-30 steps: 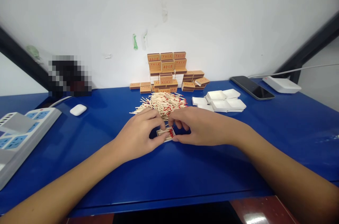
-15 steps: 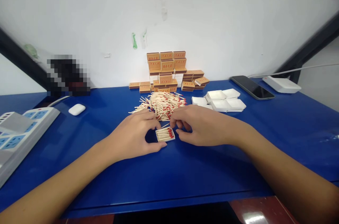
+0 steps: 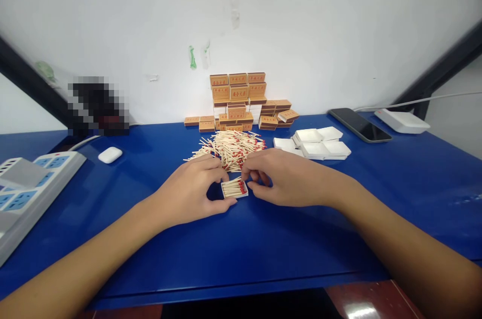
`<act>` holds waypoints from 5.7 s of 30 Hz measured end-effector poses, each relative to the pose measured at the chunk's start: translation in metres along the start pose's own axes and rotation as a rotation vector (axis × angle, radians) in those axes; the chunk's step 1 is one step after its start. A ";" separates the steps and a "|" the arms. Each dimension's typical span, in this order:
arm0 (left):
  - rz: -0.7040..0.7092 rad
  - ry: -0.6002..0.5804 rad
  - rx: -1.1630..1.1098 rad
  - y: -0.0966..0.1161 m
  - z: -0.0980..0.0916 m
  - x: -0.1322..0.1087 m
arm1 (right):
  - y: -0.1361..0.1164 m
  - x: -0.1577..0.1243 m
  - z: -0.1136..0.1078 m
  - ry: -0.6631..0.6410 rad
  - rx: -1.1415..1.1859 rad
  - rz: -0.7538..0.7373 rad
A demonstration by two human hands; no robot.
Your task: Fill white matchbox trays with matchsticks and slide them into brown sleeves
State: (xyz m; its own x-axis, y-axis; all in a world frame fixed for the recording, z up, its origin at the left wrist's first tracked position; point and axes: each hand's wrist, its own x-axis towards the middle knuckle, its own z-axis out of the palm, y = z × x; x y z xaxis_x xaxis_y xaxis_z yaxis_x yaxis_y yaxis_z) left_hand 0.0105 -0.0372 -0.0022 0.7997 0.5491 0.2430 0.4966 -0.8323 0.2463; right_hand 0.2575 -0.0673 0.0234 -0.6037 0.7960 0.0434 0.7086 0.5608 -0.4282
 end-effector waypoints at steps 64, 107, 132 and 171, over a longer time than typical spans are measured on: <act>0.002 0.029 -0.023 -0.003 0.003 0.000 | 0.003 0.014 0.023 0.151 -0.091 -0.058; 0.043 0.069 -0.099 -0.004 0.006 0.000 | 0.023 0.013 0.001 0.405 -0.175 0.071; 0.042 0.262 0.094 -0.017 -0.001 -0.002 | 0.120 0.017 -0.044 0.594 -0.579 0.773; -0.336 0.184 -0.925 -0.018 -0.006 0.005 | 0.004 0.019 0.015 0.387 0.312 -0.048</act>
State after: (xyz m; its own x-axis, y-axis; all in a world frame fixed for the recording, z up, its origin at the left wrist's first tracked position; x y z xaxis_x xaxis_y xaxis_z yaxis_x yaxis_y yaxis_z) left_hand 0.0040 -0.0192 0.0007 0.5629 0.8130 0.1491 0.1667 -0.2884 0.9429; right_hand 0.2432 -0.0539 0.0088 -0.4114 0.8302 0.3761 0.5046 0.5512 -0.6645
